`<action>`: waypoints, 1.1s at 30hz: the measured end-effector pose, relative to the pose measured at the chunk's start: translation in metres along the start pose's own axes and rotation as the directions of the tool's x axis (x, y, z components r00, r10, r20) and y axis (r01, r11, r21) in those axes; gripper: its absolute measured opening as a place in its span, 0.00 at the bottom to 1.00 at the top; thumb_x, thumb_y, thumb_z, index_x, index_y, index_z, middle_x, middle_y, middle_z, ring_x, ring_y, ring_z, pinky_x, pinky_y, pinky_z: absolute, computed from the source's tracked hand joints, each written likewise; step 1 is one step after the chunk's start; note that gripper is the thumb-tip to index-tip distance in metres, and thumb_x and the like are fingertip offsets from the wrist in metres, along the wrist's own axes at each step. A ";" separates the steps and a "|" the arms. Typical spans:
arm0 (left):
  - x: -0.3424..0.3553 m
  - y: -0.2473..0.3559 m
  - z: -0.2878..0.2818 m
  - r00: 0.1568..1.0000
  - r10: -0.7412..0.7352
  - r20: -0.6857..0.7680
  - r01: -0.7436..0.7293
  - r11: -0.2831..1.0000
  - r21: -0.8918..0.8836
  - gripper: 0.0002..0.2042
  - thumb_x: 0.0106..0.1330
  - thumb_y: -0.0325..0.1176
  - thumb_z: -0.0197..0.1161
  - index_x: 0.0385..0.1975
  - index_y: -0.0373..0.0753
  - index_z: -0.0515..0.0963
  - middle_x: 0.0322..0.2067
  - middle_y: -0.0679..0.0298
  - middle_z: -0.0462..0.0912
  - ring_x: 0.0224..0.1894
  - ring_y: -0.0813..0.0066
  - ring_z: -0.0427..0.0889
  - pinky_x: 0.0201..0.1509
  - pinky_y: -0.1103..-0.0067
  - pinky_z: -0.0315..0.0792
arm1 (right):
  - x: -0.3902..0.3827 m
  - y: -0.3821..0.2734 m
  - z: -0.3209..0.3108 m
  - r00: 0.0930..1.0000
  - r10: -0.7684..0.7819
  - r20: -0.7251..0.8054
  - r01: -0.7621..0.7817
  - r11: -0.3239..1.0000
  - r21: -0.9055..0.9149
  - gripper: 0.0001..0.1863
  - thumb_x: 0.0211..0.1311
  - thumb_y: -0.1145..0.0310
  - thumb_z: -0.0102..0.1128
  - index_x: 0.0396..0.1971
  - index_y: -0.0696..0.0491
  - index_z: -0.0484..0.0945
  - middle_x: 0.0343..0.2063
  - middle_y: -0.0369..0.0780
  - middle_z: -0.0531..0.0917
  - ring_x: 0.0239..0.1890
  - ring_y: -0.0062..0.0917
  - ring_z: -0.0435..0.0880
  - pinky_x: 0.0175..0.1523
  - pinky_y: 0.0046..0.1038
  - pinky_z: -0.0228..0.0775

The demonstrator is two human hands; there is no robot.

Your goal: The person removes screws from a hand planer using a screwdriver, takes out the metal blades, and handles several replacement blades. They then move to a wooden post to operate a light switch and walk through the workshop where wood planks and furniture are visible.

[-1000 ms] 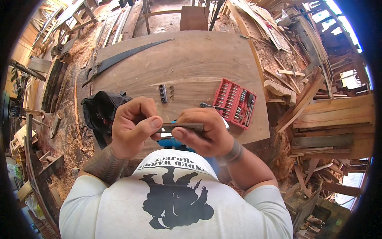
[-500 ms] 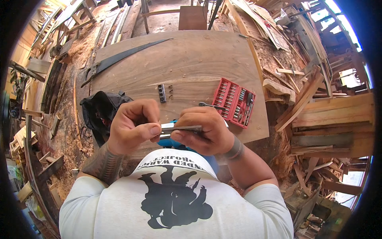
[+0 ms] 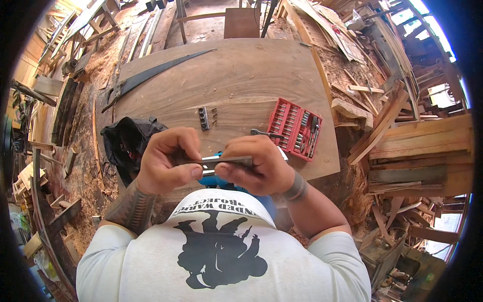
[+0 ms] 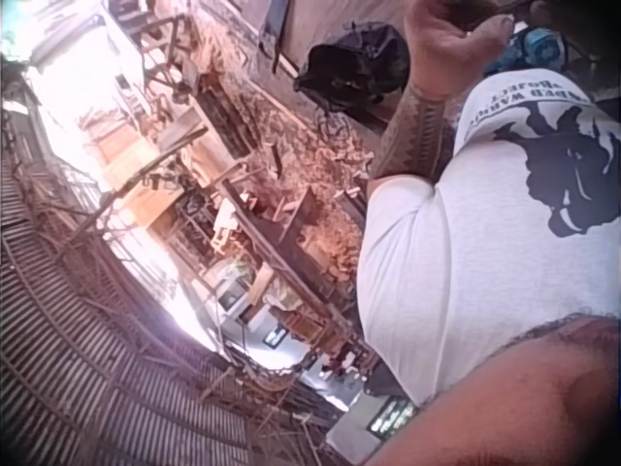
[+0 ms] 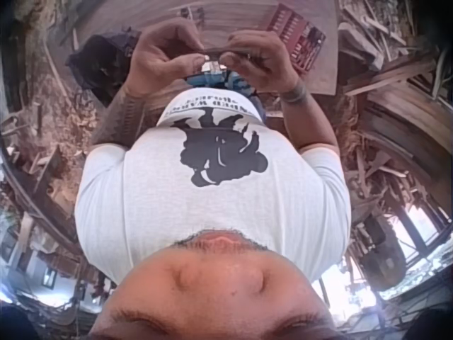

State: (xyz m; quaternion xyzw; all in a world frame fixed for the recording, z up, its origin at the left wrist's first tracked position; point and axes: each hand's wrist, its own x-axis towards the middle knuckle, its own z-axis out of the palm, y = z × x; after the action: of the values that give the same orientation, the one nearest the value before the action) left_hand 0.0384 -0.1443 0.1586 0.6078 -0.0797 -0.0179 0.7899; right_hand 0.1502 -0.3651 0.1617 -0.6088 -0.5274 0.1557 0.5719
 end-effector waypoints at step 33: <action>0.012 -0.017 0.008 0.893 0.382 0.237 -0.260 0.010 0.965 0.21 0.57 0.26 0.71 0.53 0.36 0.83 0.42 0.63 0.82 0.45 0.65 0.82 0.52 0.69 0.72 | -0.013 0.039 0.042 0.812 0.570 -0.124 -0.497 0.787 0.366 0.15 0.79 0.62 0.58 0.41 0.60 0.84 0.24 0.30 0.79 0.27 0.10 0.70 0.30 0.20 0.64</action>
State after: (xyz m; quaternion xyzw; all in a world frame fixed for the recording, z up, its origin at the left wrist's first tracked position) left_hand 0.0507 -0.1582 0.1459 0.9400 -0.1699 0.2470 0.1629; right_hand 0.1298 -0.3450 0.1105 -0.6472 -0.2310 0.3233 0.6505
